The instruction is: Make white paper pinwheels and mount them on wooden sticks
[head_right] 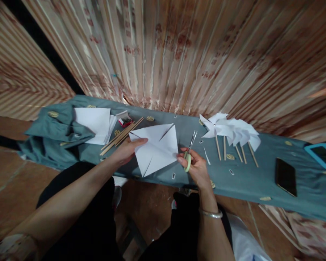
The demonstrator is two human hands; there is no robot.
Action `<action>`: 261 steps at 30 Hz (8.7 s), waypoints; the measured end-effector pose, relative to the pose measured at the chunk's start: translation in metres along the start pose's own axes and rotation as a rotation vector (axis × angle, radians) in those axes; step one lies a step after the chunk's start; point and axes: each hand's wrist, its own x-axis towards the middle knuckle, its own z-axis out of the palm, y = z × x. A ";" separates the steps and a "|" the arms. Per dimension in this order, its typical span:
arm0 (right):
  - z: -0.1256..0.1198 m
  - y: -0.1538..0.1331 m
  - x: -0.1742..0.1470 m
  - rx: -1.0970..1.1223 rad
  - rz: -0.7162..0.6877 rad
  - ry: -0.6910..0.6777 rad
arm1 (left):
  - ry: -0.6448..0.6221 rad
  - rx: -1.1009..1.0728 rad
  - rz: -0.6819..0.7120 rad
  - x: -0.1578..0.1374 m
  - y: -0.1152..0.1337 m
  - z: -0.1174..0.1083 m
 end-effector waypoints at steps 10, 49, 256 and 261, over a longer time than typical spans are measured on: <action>0.009 -0.004 0.001 -0.020 0.015 -0.012 | -0.040 0.120 -0.045 -0.001 -0.003 -0.008; 0.072 -0.003 -0.018 0.181 0.003 -0.111 | 0.102 -0.036 0.345 0.018 0.003 0.033; 0.071 0.005 -0.030 0.024 0.078 -0.292 | -0.022 -0.028 0.154 0.008 -0.006 0.034; 0.038 0.018 -0.028 -0.297 0.032 -0.337 | 0.058 -0.103 0.190 0.021 -0.008 0.028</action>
